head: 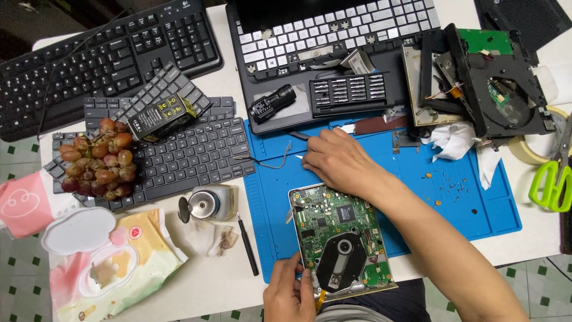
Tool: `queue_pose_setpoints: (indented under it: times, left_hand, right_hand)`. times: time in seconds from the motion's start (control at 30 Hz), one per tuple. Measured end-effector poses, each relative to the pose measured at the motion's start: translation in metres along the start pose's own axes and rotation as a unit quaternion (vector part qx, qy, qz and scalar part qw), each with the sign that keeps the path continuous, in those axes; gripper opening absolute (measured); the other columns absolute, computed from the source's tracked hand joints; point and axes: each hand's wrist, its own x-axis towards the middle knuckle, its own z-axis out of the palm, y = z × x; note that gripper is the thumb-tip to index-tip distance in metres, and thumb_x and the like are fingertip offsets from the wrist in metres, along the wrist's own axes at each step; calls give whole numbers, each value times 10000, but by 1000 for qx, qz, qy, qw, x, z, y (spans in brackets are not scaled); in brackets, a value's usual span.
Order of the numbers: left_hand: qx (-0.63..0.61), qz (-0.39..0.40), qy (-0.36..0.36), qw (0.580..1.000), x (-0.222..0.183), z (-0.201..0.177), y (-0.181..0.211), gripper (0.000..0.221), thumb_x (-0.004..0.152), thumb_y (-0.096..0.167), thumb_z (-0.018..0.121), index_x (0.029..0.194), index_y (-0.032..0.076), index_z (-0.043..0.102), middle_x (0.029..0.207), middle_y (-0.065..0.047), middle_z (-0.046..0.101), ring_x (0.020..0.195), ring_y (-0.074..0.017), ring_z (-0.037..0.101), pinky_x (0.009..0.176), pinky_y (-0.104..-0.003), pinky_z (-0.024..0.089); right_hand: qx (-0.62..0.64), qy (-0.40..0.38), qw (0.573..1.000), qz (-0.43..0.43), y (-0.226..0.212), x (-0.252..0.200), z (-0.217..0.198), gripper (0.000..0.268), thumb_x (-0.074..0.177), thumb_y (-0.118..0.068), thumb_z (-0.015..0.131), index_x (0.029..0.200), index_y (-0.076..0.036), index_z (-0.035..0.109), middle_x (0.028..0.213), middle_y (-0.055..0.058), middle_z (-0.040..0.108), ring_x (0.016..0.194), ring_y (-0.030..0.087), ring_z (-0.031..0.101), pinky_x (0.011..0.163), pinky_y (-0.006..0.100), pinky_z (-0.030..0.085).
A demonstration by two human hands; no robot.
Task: Cleaning a circuit board with a toothbrush and adjusting a ribbon cable with a spudger.
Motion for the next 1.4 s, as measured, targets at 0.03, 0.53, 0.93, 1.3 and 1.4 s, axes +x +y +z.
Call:
queue_pose_setpoints:
  times: [0.03, 0.53, 0.93, 1.3, 1.4]
  left_hand:
    - [1, 1, -2, 1000, 0, -1, 1, 361, 934, 286, 620, 1255, 153, 720, 959, 5, 666, 510, -128, 617, 503, -321, 535]
    - [-8, -19, -16, 1000, 8, -5, 10, 346, 941, 275, 633, 1251, 142, 708, 972, -2, 661, 525, -139, 575, 513, -336, 506]
    - [9, 23, -12, 1000, 10, -5, 6, 412, 967, 259, 613, 1339, 84, 642, 975, -37, 643, 572, -162, 604, 546, -386, 506]
    - [2, 143, 83, 986, 3, -8, 13, 326, 975, 209, 625, 1249, 51, 706, 947, -28, 669, 573, -114, 557, 547, -276, 507]
    - [-3, 171, 105, 980, -9, -16, 16, 314, 981, 184, 625, 1253, 41, 687, 980, -58, 678, 626, -102, 585, 559, -256, 502]
  right_hand:
    - [0, 0, 1000, 2, 2, -1, -6, 153, 1001, -190, 728, 884, -92, 711, 863, 41, 542, 767, 250, 459, 662, 409, 375]
    - [63, 18, 998, 10, 15, -18, -15, 132, 919, -298, 833, 928, -173, 793, 874, 10, 569, 774, 233, 508, 640, 392, 397]
    - [-99, 58, 950, 291, -46, -161, -113, 125, 1039, -241, 698, 1034, -135, 763, 926, 49, 667, 885, 277, 632, 741, 412, 498]
    - [-59, 27, 910, 409, -60, -226, -73, 235, 1022, -292, 661, 1094, -77, 721, 1000, 80, 681, 918, 328, 615, 779, 460, 489]
    - [-67, 65, 901, 424, -69, -233, -76, 204, 1051, -255, 653, 1108, -60, 657, 1035, 119, 652, 954, 349, 587, 815, 461, 469]
